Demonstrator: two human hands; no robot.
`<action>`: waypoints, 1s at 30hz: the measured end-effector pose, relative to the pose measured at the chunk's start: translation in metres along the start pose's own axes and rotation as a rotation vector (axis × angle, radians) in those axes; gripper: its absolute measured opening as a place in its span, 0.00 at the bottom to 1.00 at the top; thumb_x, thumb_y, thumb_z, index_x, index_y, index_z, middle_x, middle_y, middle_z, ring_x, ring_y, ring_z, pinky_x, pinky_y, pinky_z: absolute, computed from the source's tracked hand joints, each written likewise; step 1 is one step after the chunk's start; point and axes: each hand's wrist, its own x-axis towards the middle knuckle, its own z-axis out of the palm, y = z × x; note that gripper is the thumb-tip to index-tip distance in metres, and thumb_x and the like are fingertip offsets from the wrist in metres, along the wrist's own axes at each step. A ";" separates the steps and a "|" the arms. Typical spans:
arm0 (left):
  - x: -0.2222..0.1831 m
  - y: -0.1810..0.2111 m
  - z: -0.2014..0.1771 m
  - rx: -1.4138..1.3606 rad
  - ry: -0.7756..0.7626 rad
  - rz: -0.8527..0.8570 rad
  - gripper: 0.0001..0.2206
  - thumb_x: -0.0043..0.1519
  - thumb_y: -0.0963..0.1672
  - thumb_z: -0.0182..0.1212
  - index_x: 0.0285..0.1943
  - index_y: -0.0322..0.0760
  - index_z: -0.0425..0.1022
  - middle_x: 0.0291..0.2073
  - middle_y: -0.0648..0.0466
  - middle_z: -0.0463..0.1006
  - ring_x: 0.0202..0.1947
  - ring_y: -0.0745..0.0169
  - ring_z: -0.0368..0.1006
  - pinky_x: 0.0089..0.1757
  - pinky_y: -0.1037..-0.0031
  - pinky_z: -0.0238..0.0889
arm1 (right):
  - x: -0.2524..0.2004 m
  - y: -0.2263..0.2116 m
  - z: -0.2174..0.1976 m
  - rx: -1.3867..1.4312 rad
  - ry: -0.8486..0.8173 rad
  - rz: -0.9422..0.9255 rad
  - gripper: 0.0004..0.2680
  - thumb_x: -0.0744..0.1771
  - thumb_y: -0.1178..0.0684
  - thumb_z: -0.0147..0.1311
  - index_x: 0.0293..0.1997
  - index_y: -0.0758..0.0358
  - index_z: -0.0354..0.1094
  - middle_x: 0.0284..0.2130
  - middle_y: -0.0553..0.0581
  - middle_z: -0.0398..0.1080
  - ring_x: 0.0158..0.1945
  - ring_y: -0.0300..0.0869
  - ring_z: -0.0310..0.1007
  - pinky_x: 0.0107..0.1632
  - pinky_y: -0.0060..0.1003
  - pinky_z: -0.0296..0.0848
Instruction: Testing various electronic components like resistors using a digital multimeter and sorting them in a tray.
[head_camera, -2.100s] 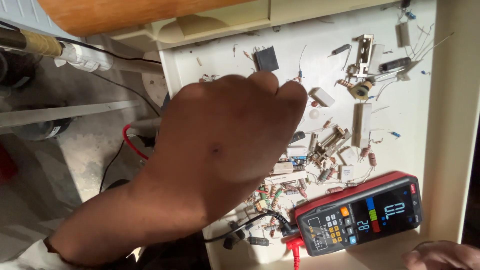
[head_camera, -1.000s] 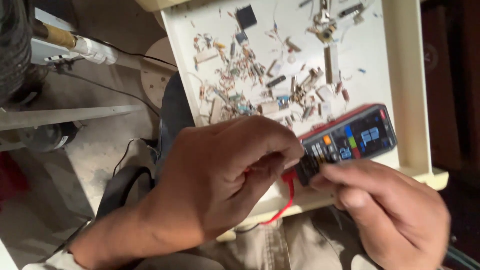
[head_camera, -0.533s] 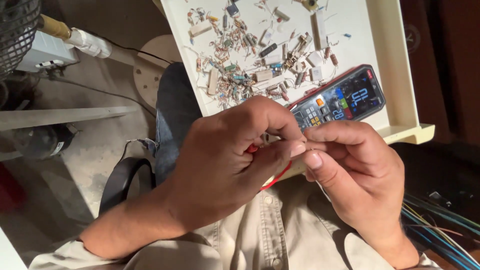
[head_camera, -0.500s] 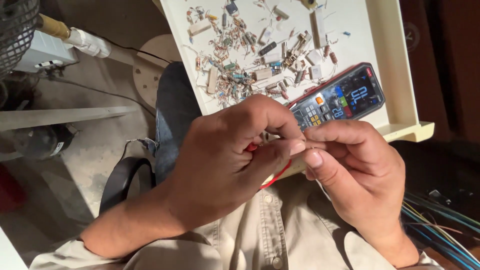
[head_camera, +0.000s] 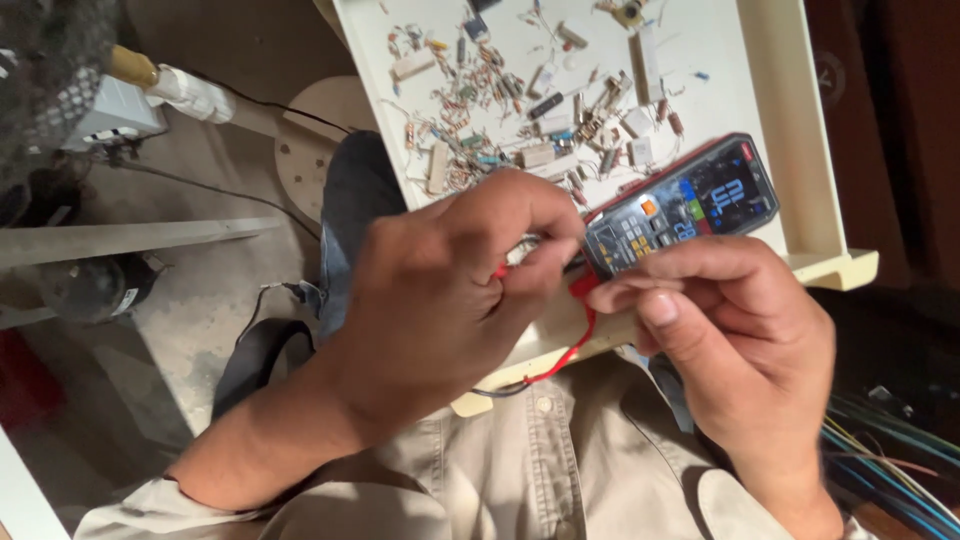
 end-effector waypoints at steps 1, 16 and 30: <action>0.001 -0.006 -0.001 0.184 0.063 0.121 0.13 0.76 0.33 0.64 0.54 0.42 0.66 0.36 0.56 0.78 0.27 0.60 0.71 0.30 0.63 0.58 | 0.000 0.003 -0.002 0.007 0.040 0.012 0.07 0.74 0.62 0.58 0.58 0.74 0.69 0.42 0.75 0.86 0.46 0.51 0.93 0.40 0.29 0.84; 0.109 -0.089 0.001 0.908 -0.073 -0.052 0.07 0.64 0.38 0.60 0.45 0.46 0.79 0.39 0.49 0.81 0.28 0.29 0.82 0.23 0.37 0.69 | 0.011 0.023 -0.018 0.038 0.180 0.039 0.09 0.73 0.62 0.58 0.59 0.79 0.69 0.44 0.80 0.84 0.34 0.48 0.83 0.38 0.30 0.78; 0.124 -0.120 0.027 1.047 -0.062 -0.005 0.12 0.52 0.38 0.71 0.35 0.57 0.84 0.32 0.59 0.83 0.24 0.50 0.82 0.21 0.55 0.68 | -0.001 0.041 -0.051 0.045 0.059 0.112 0.10 0.73 0.58 0.57 0.60 0.72 0.67 0.48 0.77 0.87 0.46 0.51 0.95 0.41 0.28 0.88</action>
